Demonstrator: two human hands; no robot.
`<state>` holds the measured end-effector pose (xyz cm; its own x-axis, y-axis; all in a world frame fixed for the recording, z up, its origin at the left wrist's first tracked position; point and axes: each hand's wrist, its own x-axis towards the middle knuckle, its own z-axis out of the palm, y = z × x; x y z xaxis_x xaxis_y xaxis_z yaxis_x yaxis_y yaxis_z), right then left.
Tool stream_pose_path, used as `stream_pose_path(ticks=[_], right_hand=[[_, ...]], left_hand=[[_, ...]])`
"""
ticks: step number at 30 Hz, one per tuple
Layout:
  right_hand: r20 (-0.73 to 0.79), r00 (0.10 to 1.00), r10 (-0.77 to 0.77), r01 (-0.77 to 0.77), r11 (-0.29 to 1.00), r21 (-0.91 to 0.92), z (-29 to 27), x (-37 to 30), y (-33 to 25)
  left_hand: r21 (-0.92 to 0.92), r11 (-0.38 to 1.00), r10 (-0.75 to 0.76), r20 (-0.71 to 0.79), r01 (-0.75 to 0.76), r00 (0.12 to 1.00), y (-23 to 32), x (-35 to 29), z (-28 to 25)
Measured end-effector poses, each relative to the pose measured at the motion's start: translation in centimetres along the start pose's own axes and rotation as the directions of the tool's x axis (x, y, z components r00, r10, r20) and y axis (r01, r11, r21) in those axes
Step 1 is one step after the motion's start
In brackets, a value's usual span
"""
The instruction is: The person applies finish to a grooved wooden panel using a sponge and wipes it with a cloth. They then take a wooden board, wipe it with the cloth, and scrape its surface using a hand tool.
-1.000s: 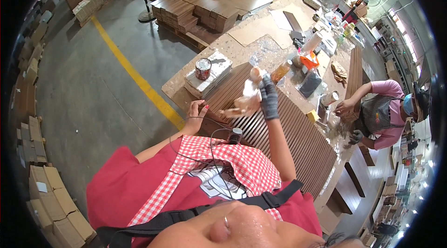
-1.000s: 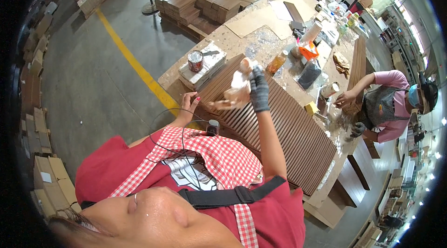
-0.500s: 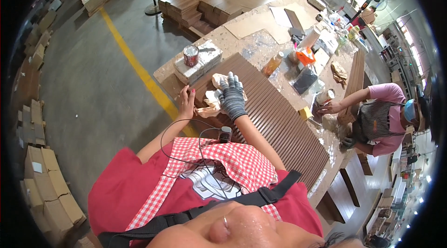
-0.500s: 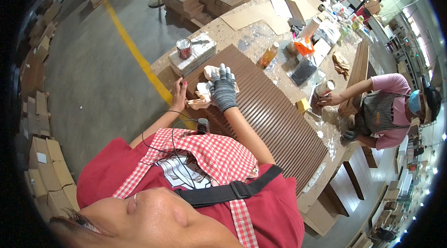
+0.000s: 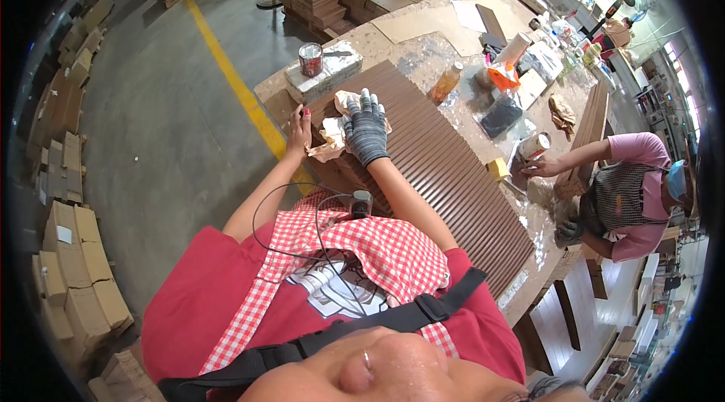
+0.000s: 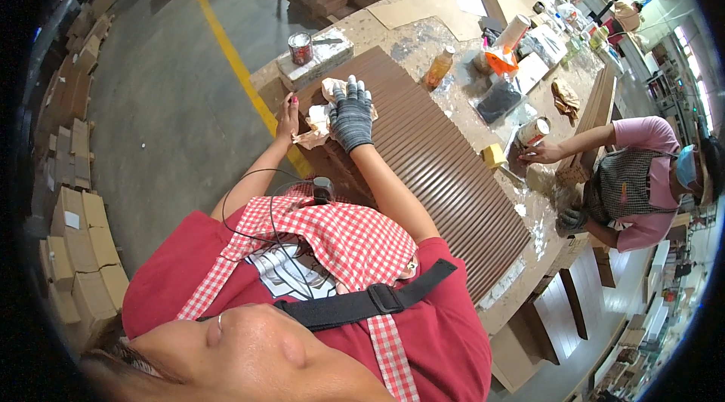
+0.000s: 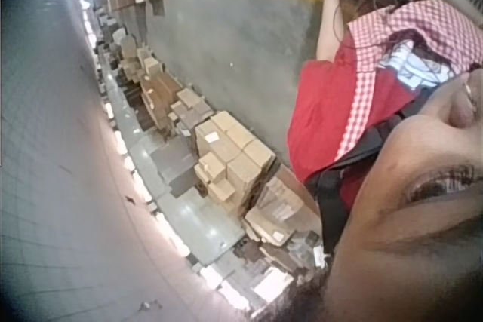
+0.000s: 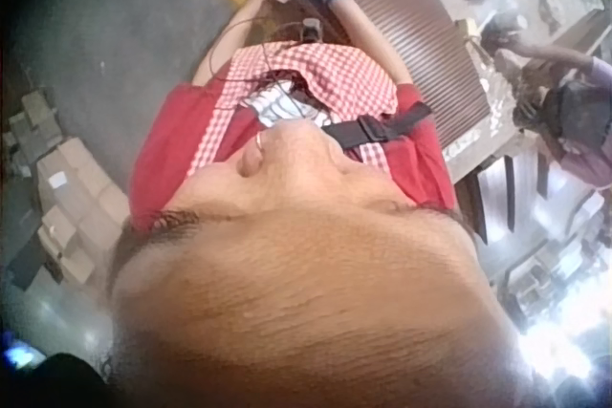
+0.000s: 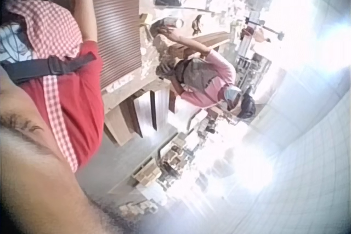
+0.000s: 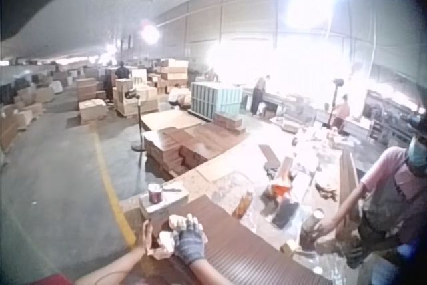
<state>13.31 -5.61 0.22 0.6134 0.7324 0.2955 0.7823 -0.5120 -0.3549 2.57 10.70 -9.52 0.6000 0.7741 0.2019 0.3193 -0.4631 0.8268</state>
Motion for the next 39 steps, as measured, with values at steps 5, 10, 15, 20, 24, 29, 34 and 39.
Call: stream_pose_path(ticks=[5,10,15,20,24,29,34,39], right_hand=[[-0.004,1.0,-0.007,0.007,1.0,0.013,0.6,1.3,-0.9],[-0.068,0.998,0.019,-0.015,0.999,0.046,3.4,3.4,-1.1],[0.013,0.999,-0.051,0.049,0.99,0.136,0.3,3.3,-0.7],[0.079,0.973,0.216,-0.225,0.823,0.522,-2.9,6.7,5.0],[0.057,0.944,0.324,-0.304,0.791,0.53,-1.7,8.4,12.7],[0.054,0.985,0.165,-0.152,0.97,-0.19,-2.9,4.8,4.8],[0.24,0.963,-0.123,0.128,0.992,-0.009,-2.1,-0.7,-1.9],[0.207,0.908,-0.365,0.29,0.902,0.319,-0.9,-1.1,-2.3]], left_hand=[[0.012,1.0,0.003,0.01,-0.003,1.0,-1.6,1.7,-0.6],[-0.009,0.997,0.079,-0.005,-0.079,0.997,-1.7,3.5,-1.8],[-0.062,0.995,-0.076,0.045,0.079,0.996,1.7,1.9,-4.0],[0.015,0.997,-0.078,0.051,0.078,0.996,2.3,1.0,-4.8],[-0.016,0.998,-0.054,0.084,0.055,0.995,4.6,0.8,-4.0],[0.024,0.998,-0.065,0.019,0.064,0.998,2.5,-1.1,-4.8],[-0.072,0.995,-0.07,0.039,0.073,0.997,3.7,-1.6,-5.3],[-0.093,0.995,-0.036,0.057,0.042,0.998,4.3,-0.8,-4.8]])
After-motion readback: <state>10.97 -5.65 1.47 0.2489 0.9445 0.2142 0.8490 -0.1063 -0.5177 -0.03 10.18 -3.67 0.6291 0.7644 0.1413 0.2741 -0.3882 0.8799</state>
